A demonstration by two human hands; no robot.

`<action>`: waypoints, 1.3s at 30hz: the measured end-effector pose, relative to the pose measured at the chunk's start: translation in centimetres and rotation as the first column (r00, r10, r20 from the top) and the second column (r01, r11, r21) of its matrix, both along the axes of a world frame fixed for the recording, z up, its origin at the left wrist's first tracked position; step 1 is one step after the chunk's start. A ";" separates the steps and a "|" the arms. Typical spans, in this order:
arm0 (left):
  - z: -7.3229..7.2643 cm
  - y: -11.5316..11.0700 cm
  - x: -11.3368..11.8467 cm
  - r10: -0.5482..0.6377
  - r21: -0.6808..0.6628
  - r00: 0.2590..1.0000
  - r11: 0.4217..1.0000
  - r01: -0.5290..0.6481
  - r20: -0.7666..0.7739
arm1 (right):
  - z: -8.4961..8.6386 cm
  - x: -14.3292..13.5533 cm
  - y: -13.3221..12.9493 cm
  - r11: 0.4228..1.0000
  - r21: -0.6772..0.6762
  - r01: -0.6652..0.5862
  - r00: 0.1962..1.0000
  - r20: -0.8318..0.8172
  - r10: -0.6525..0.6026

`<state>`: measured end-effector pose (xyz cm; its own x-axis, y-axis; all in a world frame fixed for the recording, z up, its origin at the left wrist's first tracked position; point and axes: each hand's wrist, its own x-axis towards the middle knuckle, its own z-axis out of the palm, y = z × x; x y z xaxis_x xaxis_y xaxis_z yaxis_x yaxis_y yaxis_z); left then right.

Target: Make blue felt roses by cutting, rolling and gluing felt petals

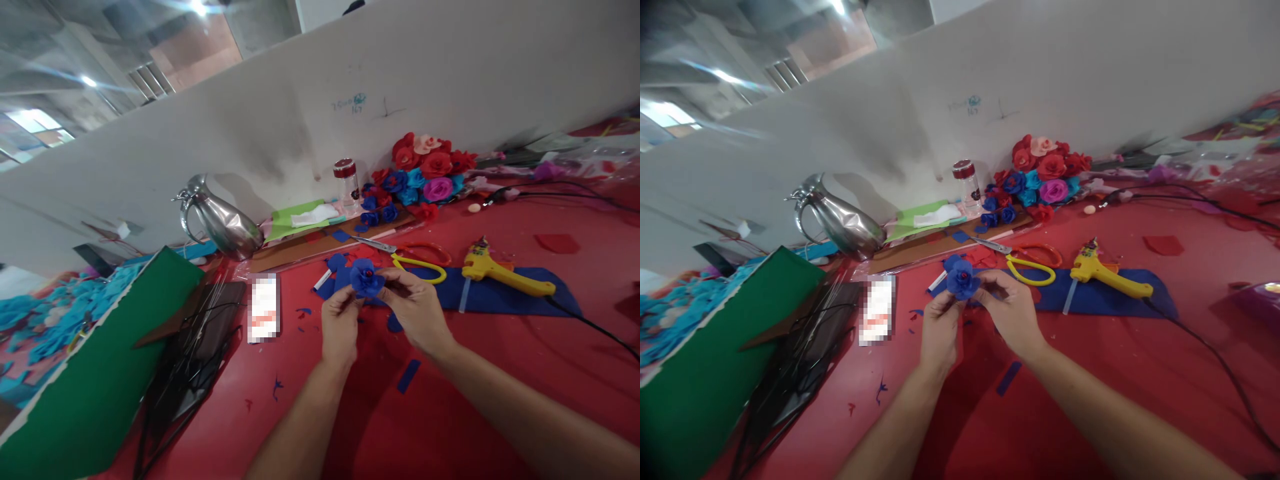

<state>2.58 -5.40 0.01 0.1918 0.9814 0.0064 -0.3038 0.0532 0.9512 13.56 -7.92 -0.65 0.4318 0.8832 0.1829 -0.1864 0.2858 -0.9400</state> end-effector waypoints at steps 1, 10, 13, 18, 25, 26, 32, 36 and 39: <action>0.0 0.0 0.0 0.002 0.002 1.000 1.000 -0.002 0.000 | 0.1 0.0 0.0 1.000 0.000 0.000 1.000 -0.011 0.000; 0.0 0.0 0.0 -0.006 -0.019 1.000 1.000 0.007 0.019 | 0.6 -0.1 0.0 1.000 0.011 -0.001 1.000 0.004 0.001; 0.3 -0.1 0.1 -0.014 -0.024 1.000 1.000 0.014 0.017 | 0.5 -0.1 0.1 1.000 0.016 0.008 1.000 -0.024 -0.007; 0.0 -0.1 -0.1 -0.017 -0.015 1.000 1.000 0.017 0.008 | 0.1 0.0 0.2 1.000 0.018 0.010 0.998 -0.066 -0.009; -0.6 0.0 -0.1 -0.058 -0.020 0.998 0.998 0.058 -0.007 | 0.3 0.0 0.1 0.999 0.034 -0.036 0.997 -0.059 0.038; -0.7 0.0 0.0 -0.074 -0.030 0.997 0.997 0.075 0.005 | 0.4 0.0 0.1 0.998 0.034 -0.043 0.997 -0.064 0.046; -1.3 0.1 0.2 -0.147 -0.075 0.985 0.985 0.154 0.093 | 0.9 0.0 0.2 0.999 0.005 -0.053 0.998 -0.037 0.054; -1.3 0.2 0.2 -0.111 -0.074 0.989 0.990 0.119 0.101 | 0.8 0.0 -0.1 0.999 0.008 0.031 1.000 -0.005 -0.031; -1.0 0.3 0.1 -0.066 -0.066 0.993 0.995 0.073 0.100 | 0.6 -0.1 -0.5 0.995 0.041 0.086 0.995 0.048 -0.088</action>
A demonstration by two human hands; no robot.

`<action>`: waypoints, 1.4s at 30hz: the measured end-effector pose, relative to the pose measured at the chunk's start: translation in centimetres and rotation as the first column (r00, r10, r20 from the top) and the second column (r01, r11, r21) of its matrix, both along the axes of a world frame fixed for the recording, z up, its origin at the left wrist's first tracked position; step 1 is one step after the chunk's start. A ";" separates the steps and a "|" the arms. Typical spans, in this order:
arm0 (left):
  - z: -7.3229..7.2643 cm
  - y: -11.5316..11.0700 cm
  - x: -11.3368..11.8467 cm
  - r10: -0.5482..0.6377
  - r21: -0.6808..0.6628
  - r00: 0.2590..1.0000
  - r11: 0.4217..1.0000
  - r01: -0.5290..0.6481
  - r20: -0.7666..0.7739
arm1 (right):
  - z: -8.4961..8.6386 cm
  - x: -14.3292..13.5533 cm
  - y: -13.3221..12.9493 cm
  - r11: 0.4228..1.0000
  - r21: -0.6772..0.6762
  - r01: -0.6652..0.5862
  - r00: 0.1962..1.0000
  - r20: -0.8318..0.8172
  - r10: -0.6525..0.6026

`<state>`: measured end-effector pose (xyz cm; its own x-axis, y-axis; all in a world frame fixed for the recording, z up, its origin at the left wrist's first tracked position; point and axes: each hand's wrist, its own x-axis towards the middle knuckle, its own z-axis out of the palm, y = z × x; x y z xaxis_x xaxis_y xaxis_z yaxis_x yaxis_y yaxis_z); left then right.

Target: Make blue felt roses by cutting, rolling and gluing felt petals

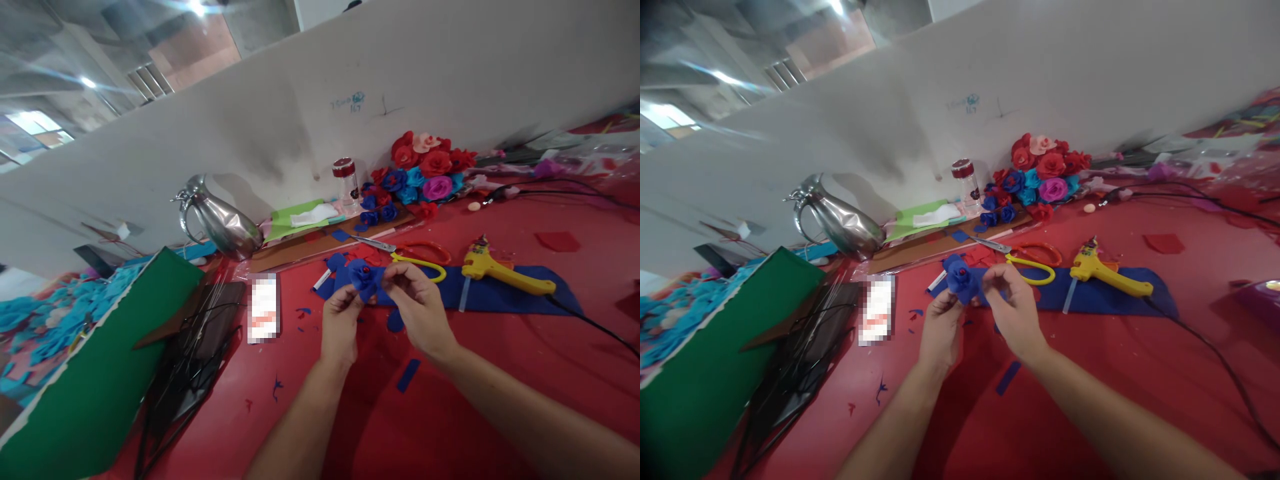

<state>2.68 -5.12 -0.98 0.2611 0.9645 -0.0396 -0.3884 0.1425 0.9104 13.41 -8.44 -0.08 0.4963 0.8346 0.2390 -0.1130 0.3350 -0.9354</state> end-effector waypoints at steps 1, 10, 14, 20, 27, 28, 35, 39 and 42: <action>0.1 0.0 0.0 0.015 -0.001 1.000 1.000 -0.015 -0.003 | -0.1 -0.1 -0.2 1.000 0.000 -0.002 0.999 0.040 0.002; 0.3 -0.1 -0.1 0.051 0.025 0.998 0.998 -0.050 -0.040 | -0.9 -0.9 -0.3 0.993 -0.051 -0.105 0.991 0.075 0.109; 0.0 0.0 -0.2 0.079 0.058 0.992 0.996 -0.074 -0.095 | -0.9 -0.7 -0.2 0.990 -0.026 -0.139 0.990 0.023 0.140; -0.1 0.0 -0.2 0.120 0.049 0.991 0.992 -0.117 -0.063 | -0.8 -0.7 -0.4 0.999 -0.027 -0.036 0.975 0.220 0.041; -0.8 0.0 -0.3 0.103 0.083 0.988 0.992 -0.094 -0.113 | -0.3 -1.0 -0.5 0.998 -0.025 0.049 0.931 0.362 -0.037; -0.9 0.1 -0.3 0.102 0.096 0.987 0.991 -0.091 -0.121 | -0.4 -1.0 -0.5 0.998 -0.026 0.058 0.933 0.357 -0.045; -0.4 0.2 -0.4 0.064 0.079 0.988 0.995 -0.054 -0.141 | -0.8 -0.7 -0.2 0.997 -0.031 0.073 0.953 0.298 -0.061; 0.2 -0.2 -0.3 0.064 0.094 0.989 0.994 -0.052 -0.130 | -0.8 -0.7 0.0 0.996 -0.079 0.051 0.972 0.232 -0.031; 0.5 -0.4 -0.2 0.085 0.100 0.991 0.992 -0.074 -0.102 | -0.8 -0.7 -0.1 0.993 -0.115 0.026 0.982 0.188 -0.004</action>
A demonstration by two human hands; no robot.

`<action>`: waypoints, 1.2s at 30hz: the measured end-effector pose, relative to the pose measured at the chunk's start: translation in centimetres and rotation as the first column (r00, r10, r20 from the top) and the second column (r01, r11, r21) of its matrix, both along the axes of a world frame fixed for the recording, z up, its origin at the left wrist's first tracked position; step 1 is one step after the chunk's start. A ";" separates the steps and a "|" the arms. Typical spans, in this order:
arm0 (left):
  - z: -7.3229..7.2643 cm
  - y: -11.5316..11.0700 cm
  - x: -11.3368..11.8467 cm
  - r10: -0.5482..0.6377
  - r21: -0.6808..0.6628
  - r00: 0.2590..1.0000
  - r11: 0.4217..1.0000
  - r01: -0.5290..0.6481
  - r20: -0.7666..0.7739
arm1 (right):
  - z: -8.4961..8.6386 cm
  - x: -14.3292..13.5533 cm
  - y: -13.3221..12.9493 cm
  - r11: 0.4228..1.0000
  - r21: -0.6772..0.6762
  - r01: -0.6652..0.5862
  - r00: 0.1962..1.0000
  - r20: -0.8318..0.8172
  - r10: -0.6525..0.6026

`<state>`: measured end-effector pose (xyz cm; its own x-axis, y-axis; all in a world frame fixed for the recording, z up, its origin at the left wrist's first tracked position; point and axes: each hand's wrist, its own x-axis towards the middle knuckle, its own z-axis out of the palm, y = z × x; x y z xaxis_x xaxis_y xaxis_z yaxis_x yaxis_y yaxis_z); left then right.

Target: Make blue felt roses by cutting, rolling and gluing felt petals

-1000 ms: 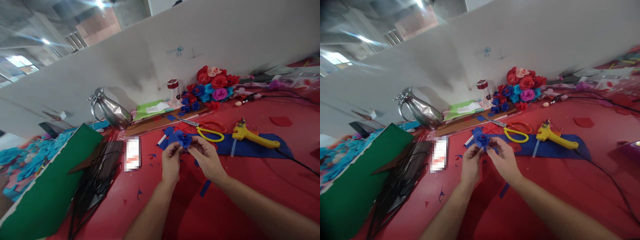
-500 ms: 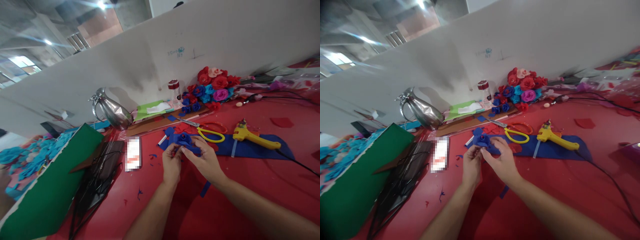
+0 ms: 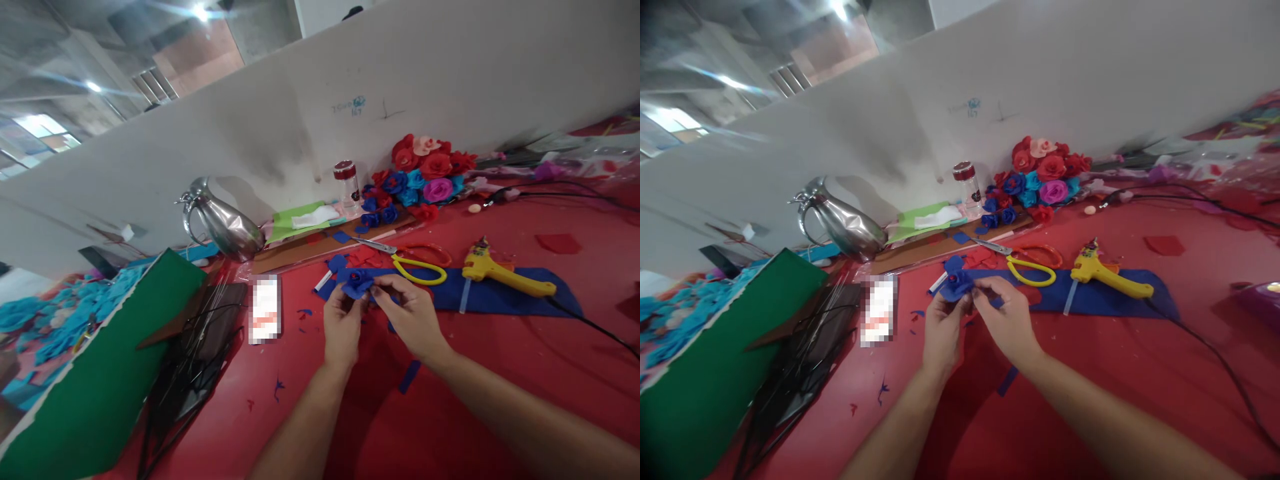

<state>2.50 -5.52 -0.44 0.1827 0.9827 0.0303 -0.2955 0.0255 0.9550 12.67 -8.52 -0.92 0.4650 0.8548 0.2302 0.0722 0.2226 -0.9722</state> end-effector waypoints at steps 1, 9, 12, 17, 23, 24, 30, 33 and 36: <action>0.1 -0.1 0.0 0.009 0.009 1.000 1.000 -0.009 0.001 | 0.0 0.0 0.0 1.000 -0.006 -0.004 1.000 -0.004 0.004; 0.5 -0.2 0.0 0.030 0.019 0.999 0.999 -0.029 -0.038 | 0.4 -0.1 -0.2 1.000 -0.019 -0.020 1.000 -0.008 0.020; 0.4 -0.2 0.0 0.027 0.025 0.999 0.999 -0.026 -0.035 | 0.5 -0.2 -0.2 1.000 -0.017 -0.019 1.000 0.002 0.019; 0.2 -0.2 0.0 0.014 0.035 1.000 0.999 -0.014 -0.015 | 0.8 -0.2 -0.2 0.999 0.003 -0.046 0.999 -0.026 0.046; -0.5 0.0 0.1 -0.023 -0.006 0.996 1.000 0.023 0.083 | 1.4 -0.2 -0.4 0.998 0.011 -0.062 0.997 -0.040 0.062; -0.5 0.1 0.1 -0.029 -0.022 0.993 0.999 0.031 0.112 | 1.4 -0.2 -0.4 0.998 0.009 -0.063 0.997 -0.048 0.064; -0.7 0.3 0.1 -0.060 -0.104 0.979 0.991 0.082 0.195 | 0.9 -0.2 -0.2 0.995 -0.009 -0.103 0.988 -0.120 0.101; -0.7 0.3 0.0 -0.072 -0.108 0.980 0.990 0.093 0.187 | 0.8 -0.1 -0.2 0.993 0.002 -0.117 0.984 -0.135 0.116; -0.6 0.3 0.1 -0.060 -0.115 0.984 0.990 0.080 0.169 | 1.0 -0.1 -0.3 0.994 0.002 -0.105 0.988 -0.112 0.105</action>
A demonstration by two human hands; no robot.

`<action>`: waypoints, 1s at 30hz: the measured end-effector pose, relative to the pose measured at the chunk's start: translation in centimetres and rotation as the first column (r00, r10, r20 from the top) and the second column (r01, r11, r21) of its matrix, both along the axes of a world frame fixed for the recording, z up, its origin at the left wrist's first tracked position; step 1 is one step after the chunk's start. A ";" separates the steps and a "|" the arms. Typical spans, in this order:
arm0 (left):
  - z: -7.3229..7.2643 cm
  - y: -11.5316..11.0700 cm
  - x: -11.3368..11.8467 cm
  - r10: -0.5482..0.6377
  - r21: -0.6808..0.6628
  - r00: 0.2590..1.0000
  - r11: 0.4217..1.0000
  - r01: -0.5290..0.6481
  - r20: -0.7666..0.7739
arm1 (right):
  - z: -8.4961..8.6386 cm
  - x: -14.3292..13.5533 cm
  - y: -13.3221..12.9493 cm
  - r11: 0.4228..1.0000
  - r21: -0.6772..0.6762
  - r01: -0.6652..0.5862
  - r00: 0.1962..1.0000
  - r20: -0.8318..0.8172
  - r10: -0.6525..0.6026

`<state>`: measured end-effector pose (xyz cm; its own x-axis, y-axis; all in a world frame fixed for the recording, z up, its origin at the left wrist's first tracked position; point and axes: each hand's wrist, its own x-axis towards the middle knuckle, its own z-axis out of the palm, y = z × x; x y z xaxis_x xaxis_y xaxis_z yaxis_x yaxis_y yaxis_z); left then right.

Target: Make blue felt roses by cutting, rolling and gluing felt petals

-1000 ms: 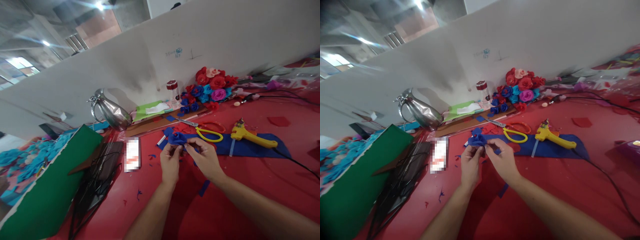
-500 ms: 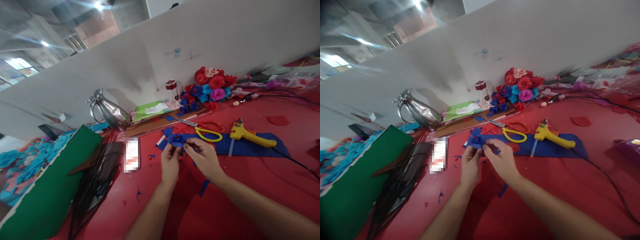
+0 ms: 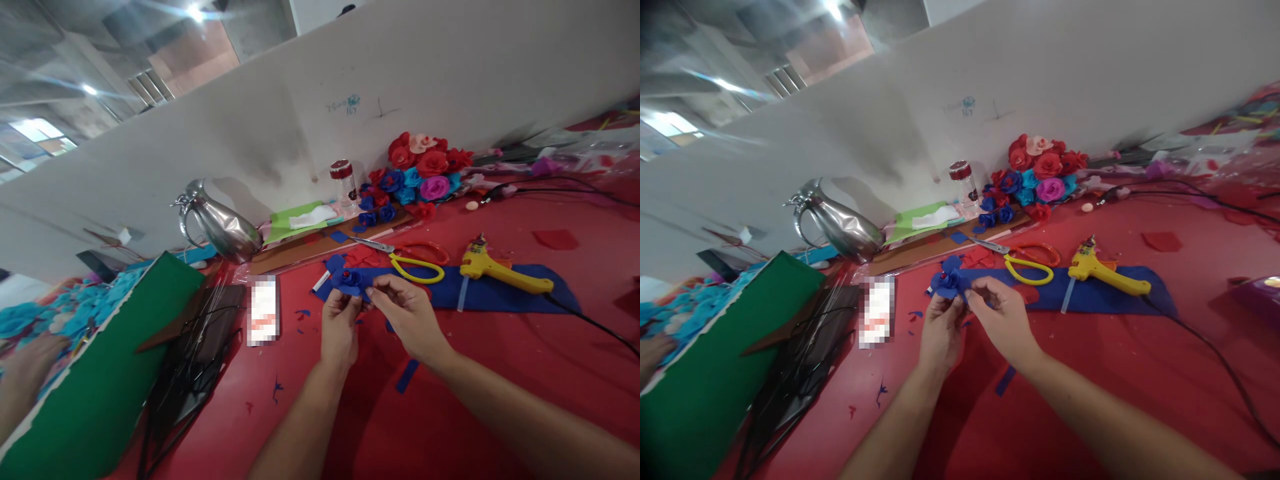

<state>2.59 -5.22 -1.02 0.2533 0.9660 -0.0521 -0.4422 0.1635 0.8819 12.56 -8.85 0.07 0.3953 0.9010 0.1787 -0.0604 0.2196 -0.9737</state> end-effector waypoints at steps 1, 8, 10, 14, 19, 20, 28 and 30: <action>0.1 0.0 0.0 0.010 0.003 1.000 1.000 -0.010 -0.003 | 0.1 0.0 -0.1 1.000 0.005 0.006 1.000 0.014 -0.006; 0.3 -0.2 -0.1 0.124 0.130 0.990 0.985 -0.114 -0.071 | 0.7 0.2 -0.8 0.994 0.107 -0.016 0.993 0.118 0.003; 0.1 -0.2 -0.2 0.151 0.159 0.986 0.978 -0.137 -0.076 | 0.7 0.3 -0.9 0.993 0.113 -0.021 0.992 0.126 0.006; -0.1 -0.1 -0.4 0.178 0.211 0.976 0.966 -0.150 -0.123 | 0.5 0.2 -0.9 0.995 0.097 -0.006 0.997 0.079 -0.001; 0.2 -0.1 -0.7 0.173 0.264 0.974 0.956 -0.129 -0.148 | 0.4 0.0 -0.7 0.991 0.122 -0.050 0.999 0.024 0.048; 0.3 -0.1 -0.7 0.168 0.260 0.975 0.957 -0.127 -0.144 | 0.5 0.0 -0.7 0.988 0.143 -0.062 0.998 0.029 0.058; 0.5 -0.1 -0.7 0.171 0.190 0.979 0.971 -0.148 -0.112 | 0.4 0.6 -0.2 0.984 0.152 -0.091 0.996 -0.001 0.092; 0.5 -0.1 -0.6 0.177 0.186 0.977 0.970 -0.154 -0.116 | 0.3 0.7 -0.1 0.985 0.128 -0.118 0.992 -0.025 0.122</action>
<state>1.96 -5.28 -0.52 0.0912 0.9909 0.0994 -0.3287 -0.0643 0.9423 13.31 -8.98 0.34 0.2930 0.9133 0.2828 -0.1251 0.3299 -0.9357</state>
